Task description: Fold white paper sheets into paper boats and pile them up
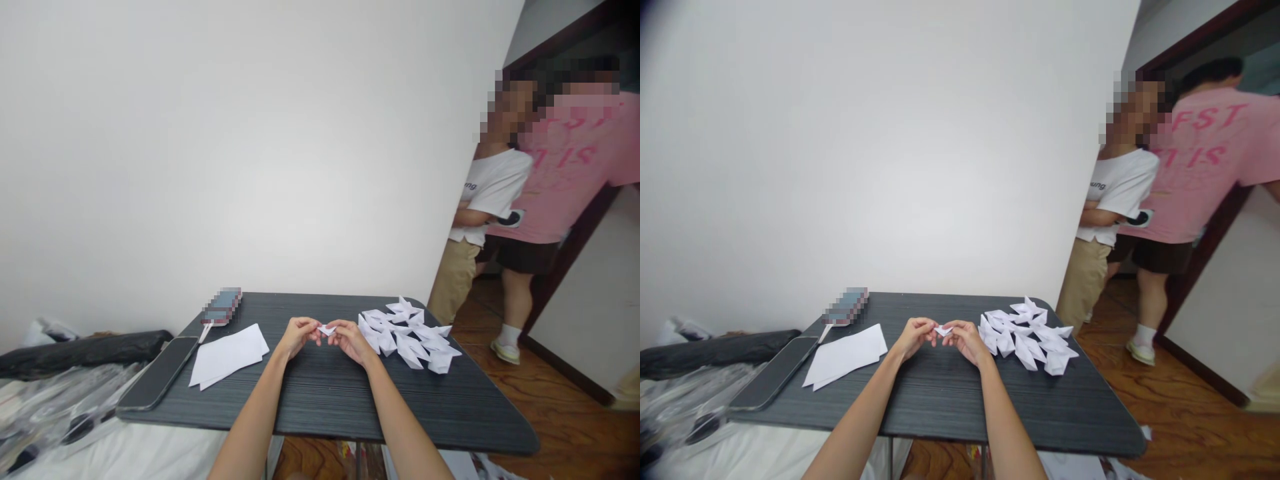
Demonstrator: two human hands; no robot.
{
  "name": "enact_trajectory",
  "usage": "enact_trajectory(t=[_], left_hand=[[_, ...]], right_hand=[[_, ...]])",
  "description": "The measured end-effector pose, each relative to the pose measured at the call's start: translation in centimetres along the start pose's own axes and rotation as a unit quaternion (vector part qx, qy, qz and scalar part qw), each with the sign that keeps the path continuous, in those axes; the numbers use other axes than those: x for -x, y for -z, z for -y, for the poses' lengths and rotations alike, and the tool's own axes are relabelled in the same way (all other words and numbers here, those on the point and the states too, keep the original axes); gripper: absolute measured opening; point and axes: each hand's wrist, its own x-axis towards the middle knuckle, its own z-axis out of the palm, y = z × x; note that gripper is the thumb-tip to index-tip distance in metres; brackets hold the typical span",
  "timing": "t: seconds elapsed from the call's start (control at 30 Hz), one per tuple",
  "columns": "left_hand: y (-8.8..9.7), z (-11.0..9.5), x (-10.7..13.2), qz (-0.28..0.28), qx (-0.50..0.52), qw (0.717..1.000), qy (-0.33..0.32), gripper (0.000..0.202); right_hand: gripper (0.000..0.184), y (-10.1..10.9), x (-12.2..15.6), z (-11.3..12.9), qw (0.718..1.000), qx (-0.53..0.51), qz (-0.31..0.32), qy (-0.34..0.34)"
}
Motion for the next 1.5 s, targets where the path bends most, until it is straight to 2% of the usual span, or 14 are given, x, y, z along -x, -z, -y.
enact_trajectory(t=[0.13, 0.27, 0.33, 0.43, 0.53, 0.7, 1.03, 1.23, 1.4, 1.5], left_hand=[[0.2, 0.2, -0.2, -0.016, -0.066, 0.998, -0.006, 0.037], [0.8, 0.8, -0.3, -0.006, -0.169, 0.985, -0.016, 0.046], [0.9, 0.9, -0.2, -0.015, -0.246, 0.968, -0.037, 0.042], [0.6, 0.7, 0.1, -0.019, -0.356, 0.931, -0.084, 0.032], [0.1, 0.3, 0.3, -0.024, -0.408, 0.905, -0.117, 0.032], [-0.4, 0.2, 0.2, -0.052, -0.403, 0.906, -0.116, 0.035], [0.3, 1.2, -0.1, -0.037, -0.363, 0.927, -0.083, 0.033], [0.1, 1.1, 0.0, -0.033, -0.378, 0.924, -0.049, 0.036], [-0.5, 1.0, 0.2, -0.032, -0.415, 0.908, -0.045, 0.041], [-0.7, 1.0, 0.1, -0.033, -0.414, 0.908, -0.052, 0.041]], right_hand=[[0.016, -0.2, 0.1, 0.2, 1.000, 0.020, 0.004, 0.004], [0.028, 0.1, -0.1, -0.6, 0.995, 0.097, -0.022, 0.011], [0.033, 0.4, -0.5, -1.3, 0.986, 0.157, -0.046, 0.022], [0.030, 0.8, -0.9, -1.9, 0.971, 0.224, -0.064, 0.048], [0.028, 0.8, -1.1, -1.9, 0.964, 0.250, -0.060, 0.062], [0.034, 0.3, -0.8, -1.4, 0.967, 0.239, -0.066, 0.063], [0.032, 0.6, -1.1, -1.7, 0.953, 0.289, -0.077, 0.048], [0.029, 0.4, -1.0, -2.0, 0.930, 0.346, -0.106, 0.065], [0.027, -0.1, -1.0, -2.3, 0.933, 0.347, -0.070, 0.065], [0.028, -0.2, -1.0, -2.3, 0.927, 0.358, -0.084, 0.069]])
